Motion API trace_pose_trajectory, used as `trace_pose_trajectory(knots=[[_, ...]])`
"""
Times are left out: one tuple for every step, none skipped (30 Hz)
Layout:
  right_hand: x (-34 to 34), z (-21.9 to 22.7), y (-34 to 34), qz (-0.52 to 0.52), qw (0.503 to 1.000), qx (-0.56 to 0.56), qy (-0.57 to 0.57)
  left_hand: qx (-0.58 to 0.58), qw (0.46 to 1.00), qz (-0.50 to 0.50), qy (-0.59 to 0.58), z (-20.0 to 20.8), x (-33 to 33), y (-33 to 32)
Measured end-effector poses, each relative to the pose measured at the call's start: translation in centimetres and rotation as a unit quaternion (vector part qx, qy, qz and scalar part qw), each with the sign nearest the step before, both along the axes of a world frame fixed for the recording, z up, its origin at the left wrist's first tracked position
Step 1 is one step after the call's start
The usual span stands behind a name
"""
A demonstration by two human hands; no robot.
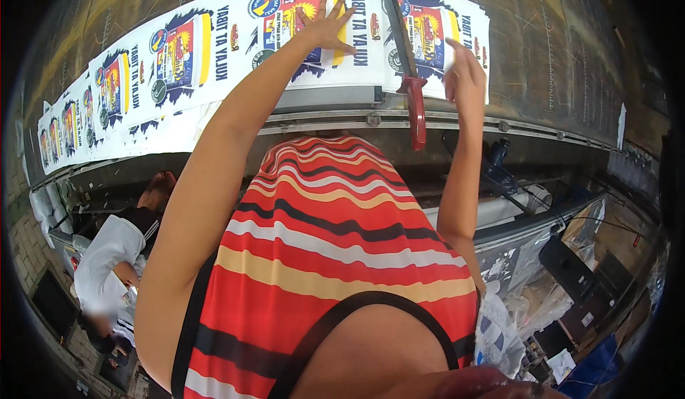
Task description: Cutting individual printed graphics or stickers from a larger sheet using a paper cutter.
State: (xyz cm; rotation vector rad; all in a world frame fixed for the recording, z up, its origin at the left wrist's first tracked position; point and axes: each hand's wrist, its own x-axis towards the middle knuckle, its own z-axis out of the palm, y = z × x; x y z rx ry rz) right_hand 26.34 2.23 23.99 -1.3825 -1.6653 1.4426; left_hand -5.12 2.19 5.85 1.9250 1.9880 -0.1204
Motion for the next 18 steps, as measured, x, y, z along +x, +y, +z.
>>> trace_pose_trajectory(knots=[[-1.3, -2.5, 2.4, -0.027, 0.999, 0.017, -0.024, -0.002, 1.000, 0.004, 0.006, 0.2, 0.1, 0.0], [-2.7, -5.5, 4.3, -0.003, 0.996, 0.047, -0.076, 0.001, 1.000, 0.005, 0.001, 0.3, 0.3, 0.0], [-3.9, -8.7, 5.8, -0.001, 0.988, 0.055, -0.144, -0.001, 1.000, 0.006, -0.003, 0.4, 0.5, 0.0], [-5.1, -11.8, 7.0, 0.022, 0.989, 0.022, -0.145, 0.010, 1.000, 0.008, -0.004, 0.6, 0.7, -0.1], [-6.2, -14.8, 7.8, 0.014, 0.982, -0.043, -0.182, 0.002, 1.000, 0.011, -0.003, 0.6, 0.8, -0.1], [-6.5, -16.8, 8.3, 0.027, 0.986, -0.035, -0.161, 0.007, 1.000, 0.013, -0.001, 0.7, 1.0, -0.2], [-6.8, -18.3, 8.6, 0.064, 0.987, -0.087, -0.117, 0.016, 1.000, 0.012, -0.013, 0.7, 1.0, -0.2], [-7.0, -19.6, 8.5, 0.075, 0.981, -0.143, -0.108, 0.017, 1.000, 0.010, -0.017, 0.7, 1.1, -0.3], [-7.4, -20.3, 8.2, 0.103, 0.982, -0.142, -0.071, 0.007, 1.000, 0.005, -0.028, 0.7, 1.1, -0.4], [-7.4, -20.5, 7.9, 0.065, 0.988, -0.134, -0.048, 0.019, 0.999, 0.003, -0.028, 0.7, 1.1, -0.5], [-7.5, -20.5, 7.6, 0.025, 0.992, -0.125, -0.026, 0.019, 1.000, 0.005, -0.022, 0.6, 1.0, -0.7], [-7.1, -20.2, 7.7, 0.020, 0.988, -0.103, -0.112, 0.027, 0.999, -0.014, -0.023, 0.6, 0.8, -0.9], [-6.5, -19.9, 7.8, 0.028, 0.988, -0.107, -0.107, 0.033, 0.999, -0.031, -0.015, 0.6, 0.6, -1.1], [-5.6, -19.4, 8.4, 0.003, 0.991, -0.093, -0.100, 0.049, 0.998, -0.044, -0.011, 0.6, 0.2, -1.5], [-4.2, -19.2, 9.0, -0.023, 0.992, -0.081, -0.094, 0.062, 0.996, -0.051, -0.041, 0.7, -0.1, -1.7], [-2.3, -18.9, 10.0, -0.033, 0.991, -0.075, -0.109, 0.054, 0.996, -0.059, -0.038, 0.8, -0.5, -1.9], [0.5, -18.4, 11.5, -0.048, 0.988, -0.072, -0.130, 0.034, 0.995, -0.070, -0.059, 0.9, -0.7, -2.0], [3.1, -18.1, 13.1, -0.070, 0.986, -0.059, -0.137, 0.030, 0.995, -0.076, -0.056, 1.0, -1.5, -2.3]])
